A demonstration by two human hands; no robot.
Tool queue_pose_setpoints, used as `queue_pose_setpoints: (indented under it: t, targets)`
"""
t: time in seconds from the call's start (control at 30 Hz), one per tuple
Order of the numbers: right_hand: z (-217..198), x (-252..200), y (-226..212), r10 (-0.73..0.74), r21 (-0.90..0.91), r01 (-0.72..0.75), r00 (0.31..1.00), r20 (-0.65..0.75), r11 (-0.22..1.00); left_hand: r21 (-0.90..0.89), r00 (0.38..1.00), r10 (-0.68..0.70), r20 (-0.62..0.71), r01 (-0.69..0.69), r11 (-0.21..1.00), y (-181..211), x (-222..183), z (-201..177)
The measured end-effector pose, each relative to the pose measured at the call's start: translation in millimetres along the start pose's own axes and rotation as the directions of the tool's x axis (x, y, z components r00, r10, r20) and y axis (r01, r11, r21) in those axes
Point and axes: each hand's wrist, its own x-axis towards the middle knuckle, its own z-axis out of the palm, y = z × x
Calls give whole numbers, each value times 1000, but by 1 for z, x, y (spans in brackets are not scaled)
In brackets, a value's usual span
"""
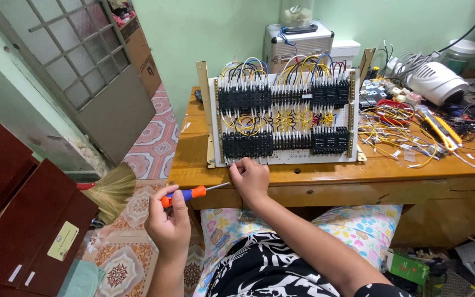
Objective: The person uses a manual screwdriver to tighten screws on a series of terminal blocks mounted on a wooden frame, securing the connected wires.
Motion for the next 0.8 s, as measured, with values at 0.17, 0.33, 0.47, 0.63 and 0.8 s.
queue_pose_setpoints:
  t: [0.17, 0.33, 0.47, 0.63, 0.8]
  targets:
    - [-5, 0, -4, 14, 5, -15, 1000, 12, 1000, -21, 1000, 27, -12, -28, 999, 5, 4, 2]
    - [5, -2, 7, -156, 2, 160, 967, -199, 987, -150, 985, 76, -153, -99, 984, -18, 0, 22]
    - [9, -2, 12, -170, -29, 167, 967, -189, 985, -117, 975, 172, -143, -190, 975, -12, 6, 27]
    - [8, -3, 14, -162, -42, 157, 971, -176, 987, -112, 967, 229, -114, -242, 964, -9, 7, 39]
    - [9, -2, 15, -143, -14, 142, 972, -185, 990, -34, 948, 309, -83, -312, 949, -13, 9, 51]
